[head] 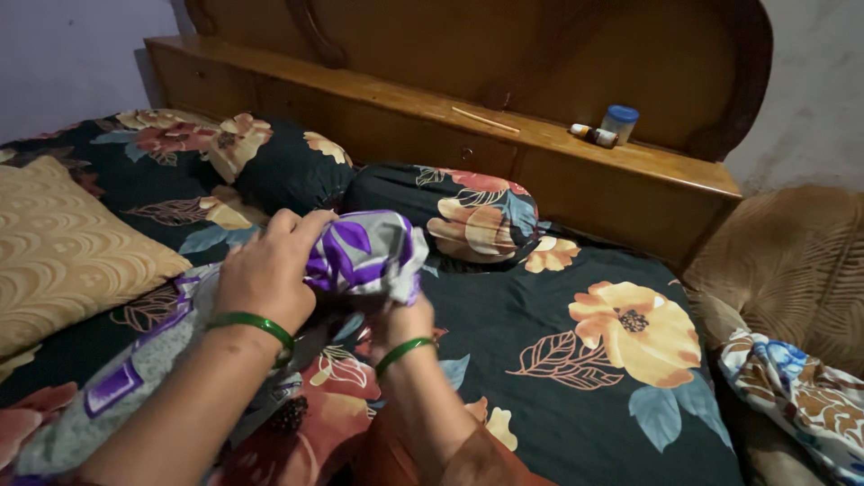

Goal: The person inserts a pillow into a purple and gray patterned pillowcase on a bed. They repeatedly adjust and tuck the fabric around the pillow, then smooth the case and place the finished pillow on the bed.

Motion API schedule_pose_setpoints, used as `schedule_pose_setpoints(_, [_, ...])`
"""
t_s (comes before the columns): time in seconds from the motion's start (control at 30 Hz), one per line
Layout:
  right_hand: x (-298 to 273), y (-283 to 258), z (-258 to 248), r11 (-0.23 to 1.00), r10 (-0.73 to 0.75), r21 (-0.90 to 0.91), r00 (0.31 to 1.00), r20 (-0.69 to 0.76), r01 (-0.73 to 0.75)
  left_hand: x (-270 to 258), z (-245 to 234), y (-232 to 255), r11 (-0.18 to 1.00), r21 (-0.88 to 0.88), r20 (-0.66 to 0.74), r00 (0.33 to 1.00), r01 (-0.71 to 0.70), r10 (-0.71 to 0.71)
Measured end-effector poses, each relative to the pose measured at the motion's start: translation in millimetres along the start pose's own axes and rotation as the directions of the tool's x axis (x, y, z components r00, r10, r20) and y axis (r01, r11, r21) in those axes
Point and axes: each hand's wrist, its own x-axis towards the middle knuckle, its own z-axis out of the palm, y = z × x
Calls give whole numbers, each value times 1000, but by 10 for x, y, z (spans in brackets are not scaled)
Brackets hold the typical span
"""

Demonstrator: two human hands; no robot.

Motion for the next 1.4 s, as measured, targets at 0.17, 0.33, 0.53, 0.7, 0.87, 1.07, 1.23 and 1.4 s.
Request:
schedule_pose_setpoints(0.17, [-398,329,64,976,216,-80,949,228,-203,29,-38,-35,998,56,-57,998,-17,21])
schedule_pose_setpoints(0.33, [-745,198,428,969,178,62,852,492,-238,-120,-265,-102,990,115,-266,957,-86,114])
schedule_pose_setpoints(0.53, [-523,370,580,956,162,111,805,571,-271,-264,-508,-431,950,310,-276,959,28,61])
schedule_pose_setpoints(0.7, [-520,593,789,915,10,-350,859,512,198,-263,-483,-761,998,45,-365,930,51,-31])
schedule_pose_setpoints(0.87, [-574,796,900,342,-424,-514,618,663,786,-221,-627,-696,984,-87,-144,976,154,-165])
schedule_pose_setpoints(1.07, [-393,904,933,128,-437,-667,645,627,734,-155,-919,-779,974,82,-88,975,212,-205])
schedule_pose_setpoints(1.23, [-323,917,951,93,-400,-644,620,675,760,-57,-737,-1011,968,202,-270,958,149,-91])
schedule_pose_setpoints(1.4, [-395,866,998,134,-322,-627,632,705,767,-125,-714,-1200,899,389,-357,932,202,-55])
